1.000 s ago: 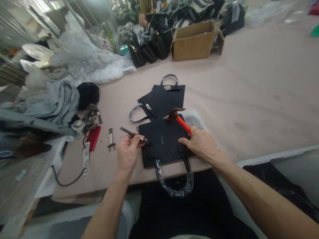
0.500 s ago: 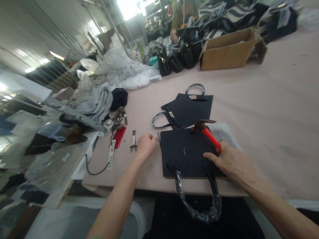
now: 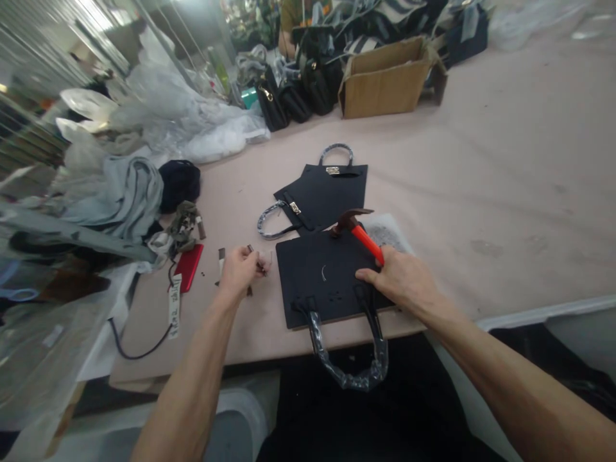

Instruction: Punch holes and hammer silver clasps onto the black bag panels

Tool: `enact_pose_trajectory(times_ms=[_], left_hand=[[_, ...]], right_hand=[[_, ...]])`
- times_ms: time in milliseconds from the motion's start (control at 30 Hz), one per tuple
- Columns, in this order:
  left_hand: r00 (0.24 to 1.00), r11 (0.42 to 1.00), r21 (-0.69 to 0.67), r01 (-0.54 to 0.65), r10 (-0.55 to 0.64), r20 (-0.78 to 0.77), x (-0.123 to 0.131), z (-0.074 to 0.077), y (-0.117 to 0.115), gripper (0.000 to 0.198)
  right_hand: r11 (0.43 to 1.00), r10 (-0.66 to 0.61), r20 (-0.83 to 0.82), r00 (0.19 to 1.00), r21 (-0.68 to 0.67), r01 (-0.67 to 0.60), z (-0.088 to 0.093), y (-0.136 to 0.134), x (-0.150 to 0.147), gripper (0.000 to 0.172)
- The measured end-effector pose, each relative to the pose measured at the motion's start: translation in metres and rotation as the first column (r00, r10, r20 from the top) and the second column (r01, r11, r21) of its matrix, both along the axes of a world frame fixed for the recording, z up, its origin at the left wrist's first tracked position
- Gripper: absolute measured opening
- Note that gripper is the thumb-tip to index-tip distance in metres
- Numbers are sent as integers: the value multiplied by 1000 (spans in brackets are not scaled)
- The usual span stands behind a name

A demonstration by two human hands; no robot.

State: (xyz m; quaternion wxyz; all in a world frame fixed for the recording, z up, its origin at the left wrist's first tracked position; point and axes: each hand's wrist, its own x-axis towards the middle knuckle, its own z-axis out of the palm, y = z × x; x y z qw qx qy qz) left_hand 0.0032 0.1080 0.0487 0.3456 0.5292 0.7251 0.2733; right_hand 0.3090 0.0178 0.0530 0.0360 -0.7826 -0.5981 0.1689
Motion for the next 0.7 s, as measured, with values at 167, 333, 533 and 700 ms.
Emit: enact_pose_trajectory(times_ms=[167,333,533,700], left_hand=[[738,997,53,61,-81,670,50,9,-56,58],[732,972,57,227,-208,649,90,-6,-80,35],[780,951,132,278,-304,547,89,-11,-83,17],[788,940,152,305,-339,514,90,-9,-85,13]], right_hand=[[1000,8,10,1000,18,-8,2,-1,-2,51],[1000,-14,-1,1000,26,14,0,-2,-2,49],[998,-8,6,1000,56,8,-5,-3,-1,51],[998,-8,0,1000,57,8,-3,-3,-1,50]])
